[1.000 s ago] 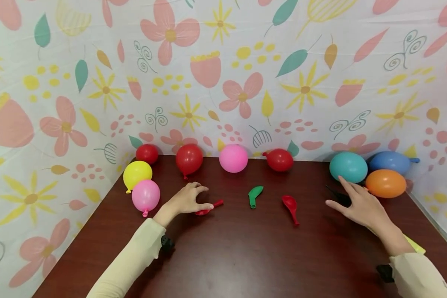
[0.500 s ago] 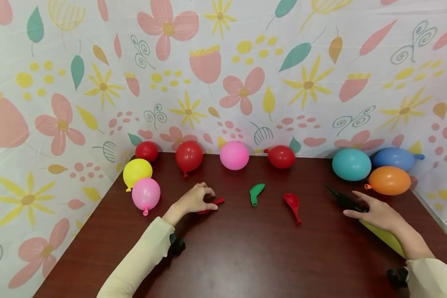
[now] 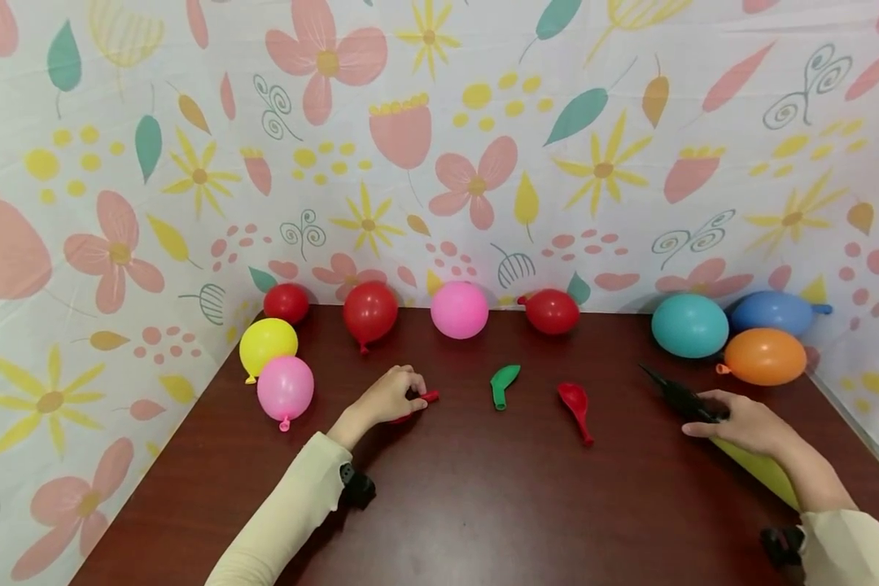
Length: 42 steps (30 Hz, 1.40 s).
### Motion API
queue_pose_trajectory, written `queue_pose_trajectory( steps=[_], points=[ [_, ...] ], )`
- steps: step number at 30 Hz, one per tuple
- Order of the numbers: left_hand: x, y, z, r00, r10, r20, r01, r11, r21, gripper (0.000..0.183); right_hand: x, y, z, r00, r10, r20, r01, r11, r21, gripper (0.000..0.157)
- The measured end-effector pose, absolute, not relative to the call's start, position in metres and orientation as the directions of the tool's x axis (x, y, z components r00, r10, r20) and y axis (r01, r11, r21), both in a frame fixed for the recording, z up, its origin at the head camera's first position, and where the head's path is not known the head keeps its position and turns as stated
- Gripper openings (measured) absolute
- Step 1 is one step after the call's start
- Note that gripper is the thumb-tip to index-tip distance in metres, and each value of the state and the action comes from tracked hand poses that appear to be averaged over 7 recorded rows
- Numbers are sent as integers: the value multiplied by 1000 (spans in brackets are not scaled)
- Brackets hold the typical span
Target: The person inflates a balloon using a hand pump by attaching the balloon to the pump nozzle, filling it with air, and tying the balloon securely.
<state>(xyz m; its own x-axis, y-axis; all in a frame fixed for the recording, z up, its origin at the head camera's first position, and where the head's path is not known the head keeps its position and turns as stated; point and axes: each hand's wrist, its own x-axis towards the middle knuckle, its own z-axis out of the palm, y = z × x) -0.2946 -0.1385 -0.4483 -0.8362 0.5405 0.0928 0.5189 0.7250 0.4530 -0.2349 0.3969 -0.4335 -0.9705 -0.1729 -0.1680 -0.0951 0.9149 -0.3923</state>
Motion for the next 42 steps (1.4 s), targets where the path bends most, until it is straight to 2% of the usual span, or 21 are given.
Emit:
queue_pose_trajectory(
  steps=[6, 11, 17, 24, 34, 42],
  points=[
    [-297, -140, -445, -831, 533, 159, 540, 705, 459, 8, -235, 405, -432, -954, -217, -205, -112, 898, -426, 78],
    [-299, -144, -442, -840, 519, 158, 523, 698, 490, 7, -234, 409, -431, -963, -205, -175, -112, 895, -432, 71],
    [-299, -156, -438, -875, 471, 110, 432, 658, 617, 8, -233, 405, -430, -974, -195, -115, -121, 877, -465, 69],
    [-298, -164, -426, -924, 366, 113, 359, 722, 592, 7, -233, 386, -429, -978, -202, -54, -149, 854, -499, 65],
    [-301, -153, -414, -898, 397, 190, 415, 621, 665, 8, -234, 355, -418, -978, -209, 17, -183, 813, -553, 65],
    [-299, -148, -412, -892, 360, 274, 443, 568, 694, 6, -247, 313, -408, -965, -257, 55, -243, 795, -556, 59]
  ],
)
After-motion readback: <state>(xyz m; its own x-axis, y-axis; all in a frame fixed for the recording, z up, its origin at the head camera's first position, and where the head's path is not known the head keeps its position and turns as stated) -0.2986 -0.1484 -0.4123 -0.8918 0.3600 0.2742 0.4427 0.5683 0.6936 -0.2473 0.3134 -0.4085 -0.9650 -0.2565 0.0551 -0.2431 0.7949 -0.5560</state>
